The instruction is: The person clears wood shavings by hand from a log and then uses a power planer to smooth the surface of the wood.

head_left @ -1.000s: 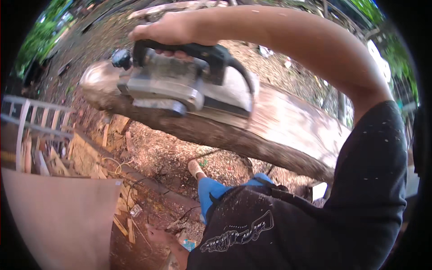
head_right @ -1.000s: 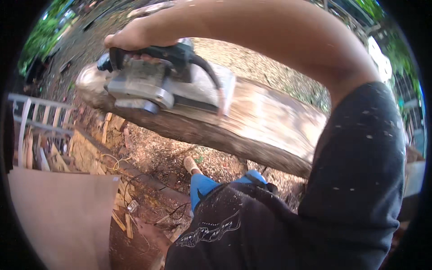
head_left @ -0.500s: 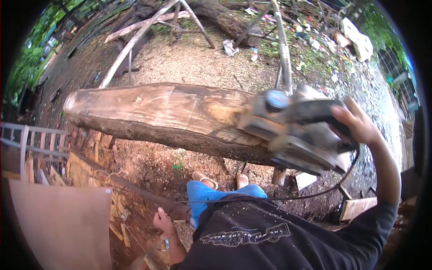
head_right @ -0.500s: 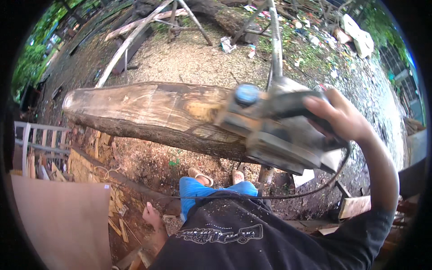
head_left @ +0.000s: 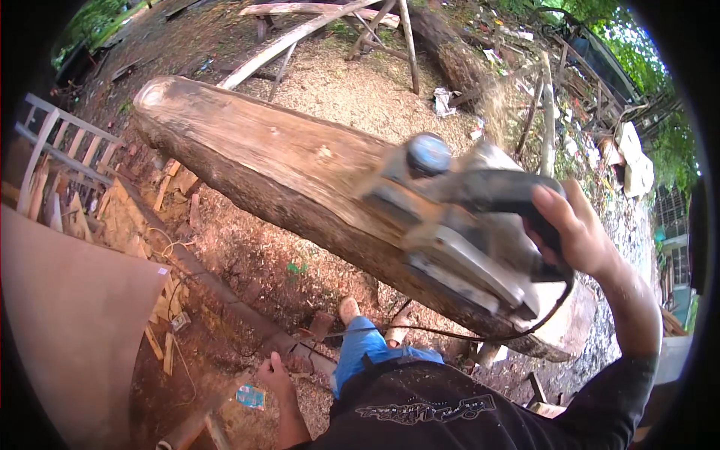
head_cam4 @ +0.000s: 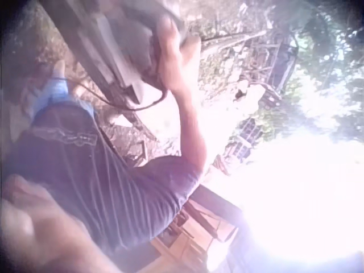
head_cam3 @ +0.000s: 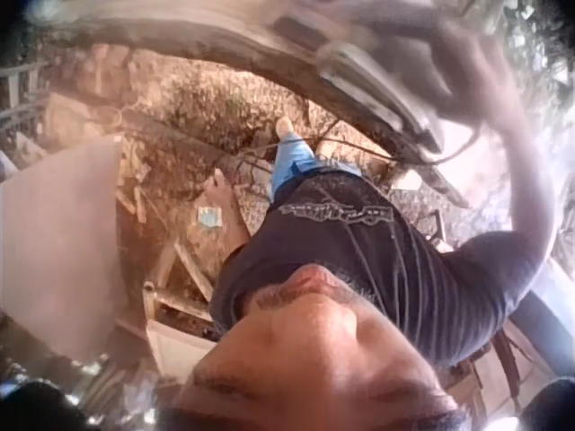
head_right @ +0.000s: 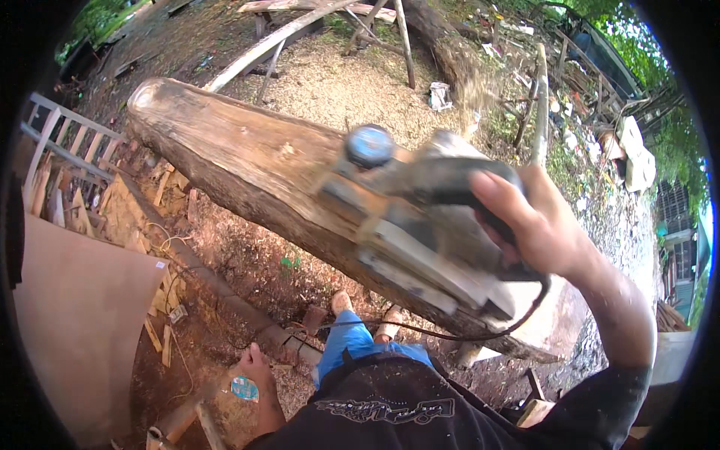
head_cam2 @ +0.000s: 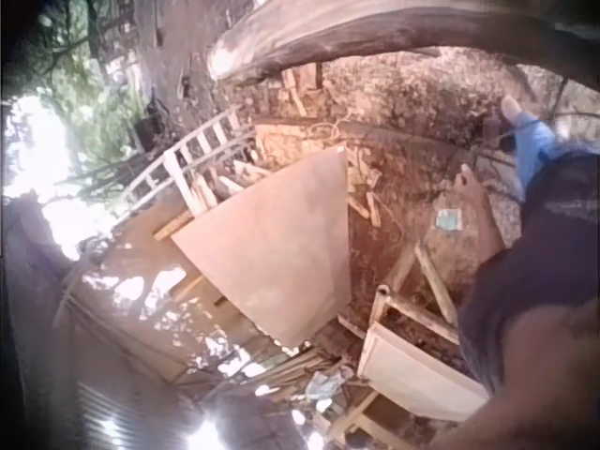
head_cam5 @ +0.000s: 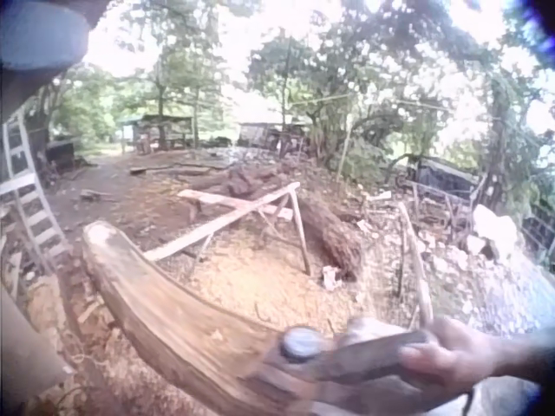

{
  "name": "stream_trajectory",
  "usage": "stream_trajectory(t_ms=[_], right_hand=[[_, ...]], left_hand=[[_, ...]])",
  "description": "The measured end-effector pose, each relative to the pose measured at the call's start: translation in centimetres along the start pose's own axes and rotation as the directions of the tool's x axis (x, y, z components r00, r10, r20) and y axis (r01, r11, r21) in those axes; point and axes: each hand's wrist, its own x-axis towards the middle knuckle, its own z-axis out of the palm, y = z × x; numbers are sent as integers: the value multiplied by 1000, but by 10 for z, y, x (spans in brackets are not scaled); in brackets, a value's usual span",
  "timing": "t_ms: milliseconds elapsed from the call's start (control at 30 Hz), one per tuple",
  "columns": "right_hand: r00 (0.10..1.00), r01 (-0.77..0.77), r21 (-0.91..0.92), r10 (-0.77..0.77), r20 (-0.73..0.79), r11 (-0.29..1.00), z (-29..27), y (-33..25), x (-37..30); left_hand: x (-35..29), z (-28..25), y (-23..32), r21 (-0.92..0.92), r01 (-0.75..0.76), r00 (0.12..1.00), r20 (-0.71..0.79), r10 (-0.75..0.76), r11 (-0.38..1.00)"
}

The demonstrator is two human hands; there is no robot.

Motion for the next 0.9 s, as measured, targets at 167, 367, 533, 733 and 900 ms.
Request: stream_trajectory(t_ms=[167,367,533,733,900], right_hand=[[984,171,-80,-168,54,982,56,-76,97],[931,358,25,-359,64,933,145,-188,237],[861,499,21,-499,96,866,191,-243,299],[893,338,81,-347,286,938,126,-168,214],[931,290,-31,-275,240,956,28,-42,72]], left_hand=[[7,0,15,-114,67,993,-92,-77,991],[0,-18,-28,-295,-107,977,-210,45,950],[-45,1,24,-284,-48,929,-364,-62,957],[-103,-19,-19,-368,-91,897,-434,-84,925],[-162,1,-4,-337,56,849,-479,-222,940]])
